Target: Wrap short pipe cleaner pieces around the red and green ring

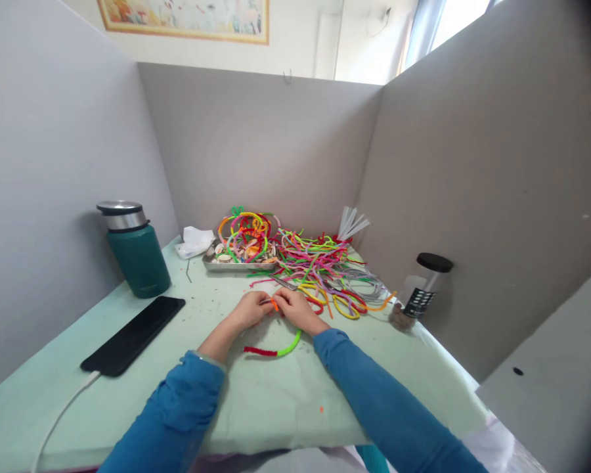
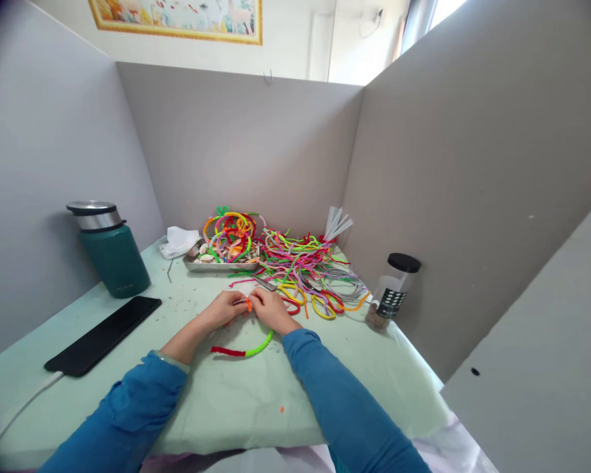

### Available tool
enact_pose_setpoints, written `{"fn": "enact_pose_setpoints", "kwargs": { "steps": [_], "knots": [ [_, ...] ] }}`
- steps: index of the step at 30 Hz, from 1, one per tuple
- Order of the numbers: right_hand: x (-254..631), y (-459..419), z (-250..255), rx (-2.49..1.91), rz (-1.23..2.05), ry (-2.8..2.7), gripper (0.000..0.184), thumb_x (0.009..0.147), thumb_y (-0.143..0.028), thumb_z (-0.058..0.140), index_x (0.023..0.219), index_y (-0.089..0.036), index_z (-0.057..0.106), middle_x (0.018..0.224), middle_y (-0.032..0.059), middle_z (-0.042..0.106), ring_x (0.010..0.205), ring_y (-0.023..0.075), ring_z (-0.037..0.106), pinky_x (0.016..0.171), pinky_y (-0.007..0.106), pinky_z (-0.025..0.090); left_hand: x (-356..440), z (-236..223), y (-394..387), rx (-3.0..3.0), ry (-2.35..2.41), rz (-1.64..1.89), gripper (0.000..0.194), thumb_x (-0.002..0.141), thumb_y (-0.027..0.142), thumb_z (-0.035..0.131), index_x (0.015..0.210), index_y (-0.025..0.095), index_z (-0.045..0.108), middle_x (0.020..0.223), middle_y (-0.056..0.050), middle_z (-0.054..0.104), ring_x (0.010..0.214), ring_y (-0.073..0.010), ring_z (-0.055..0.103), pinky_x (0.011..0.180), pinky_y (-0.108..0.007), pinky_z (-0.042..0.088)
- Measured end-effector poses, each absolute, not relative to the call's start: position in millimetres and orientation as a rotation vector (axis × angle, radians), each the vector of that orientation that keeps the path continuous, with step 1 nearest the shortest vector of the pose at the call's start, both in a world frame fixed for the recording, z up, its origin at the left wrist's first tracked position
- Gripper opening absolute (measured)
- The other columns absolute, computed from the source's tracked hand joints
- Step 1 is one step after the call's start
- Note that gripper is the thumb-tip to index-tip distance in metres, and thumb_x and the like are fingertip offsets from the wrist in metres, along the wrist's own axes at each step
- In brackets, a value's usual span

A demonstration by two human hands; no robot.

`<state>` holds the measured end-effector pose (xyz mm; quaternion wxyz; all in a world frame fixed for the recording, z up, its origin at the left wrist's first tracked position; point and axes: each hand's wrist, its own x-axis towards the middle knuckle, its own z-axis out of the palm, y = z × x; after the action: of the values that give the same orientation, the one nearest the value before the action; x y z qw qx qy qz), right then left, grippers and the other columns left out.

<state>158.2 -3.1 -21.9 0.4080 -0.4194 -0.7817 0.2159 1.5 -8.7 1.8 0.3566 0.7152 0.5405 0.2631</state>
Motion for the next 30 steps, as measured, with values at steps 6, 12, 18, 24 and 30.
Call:
{"fn": "enact_pose_setpoints", "kwargs": {
  "steps": [6, 12, 18, 24, 30],
  "knots": [
    [158.3, -3.4, -21.6, -1.057, 0.566, -1.963, 0.018, 0.085, -0.023, 0.043, 0.073, -0.018, 0.056, 0.061, -0.0029, 0.054, 0.058, 0.01, 0.045, 0.053, 0.02, 0.027, 0.4, 0.4, -6.9, 1.885, 1.375, 0.702, 0.029, 0.074, 0.041, 0.051, 0.067, 0.014, 0.057, 0.044, 0.005, 0.043, 0.033, -0.0067, 0.037, 0.033, -0.019, 0.026],
    [158.8, -2.8, -22.4, -1.05, 0.55, -1.972, 0.019, 0.085, -0.023, 0.042, 0.072, -0.018, 0.055, 0.06, -0.0034, 0.052, 0.058, 0.01, 0.044, 0.052, 0.021, 0.026, 0.2, 0.6, -6.5, 1.882, 1.388, 0.687, 0.028, 0.075, 0.04, 0.05, 0.067, 0.014, 0.057, 0.045, 0.004, 0.046, 0.033, -0.0067, 0.038, 0.033, -0.019, 0.027],
    [158.8, -0.7, -23.3, -1.059, 0.531, -1.979, 0.023, 0.087, -0.023, 0.04, 0.067, -0.018, 0.05, 0.058, -0.0039, 0.05, 0.056, 0.0096, 0.042, 0.053, 0.021, 0.026, 1.4, 1.7, -6.6, 1.859, 1.385, 0.69, 0.025, 0.076, 0.036, 0.048, 0.068, 0.013, 0.057, 0.05, 0.003, 0.051, 0.033, -0.0056, 0.037, 0.033, -0.018, 0.027],
    [158.7, -0.9, -22.7, -1.066, 0.524, -1.98, 0.024, 0.087, -0.025, 0.04, 0.066, -0.018, 0.048, 0.056, -0.0041, 0.049, 0.055, 0.0099, 0.041, 0.053, 0.021, 0.026, 2.5, 4.2, -8.1, 1.846, 1.389, 0.702, 0.025, 0.077, 0.034, 0.047, 0.063, 0.014, 0.055, 0.045, 0.005, 0.047, 0.032, -0.0058, 0.036, 0.033, -0.018, 0.026],
    [158.4, -2.3, -20.7, -1.065, 0.539, -1.979, 0.025, 0.088, -0.025, 0.039, 0.066, -0.018, 0.048, 0.057, -0.0035, 0.049, 0.056, 0.0102, 0.042, 0.053, 0.021, 0.026, 1.7, 3.3, -7.6, 1.846, 1.371, 0.702, 0.032, 0.078, 0.04, 0.047, 0.063, 0.014, 0.055, 0.046, 0.004, 0.05, 0.032, -0.0054, 0.035, 0.034, -0.018, 0.025]
  ]
}}
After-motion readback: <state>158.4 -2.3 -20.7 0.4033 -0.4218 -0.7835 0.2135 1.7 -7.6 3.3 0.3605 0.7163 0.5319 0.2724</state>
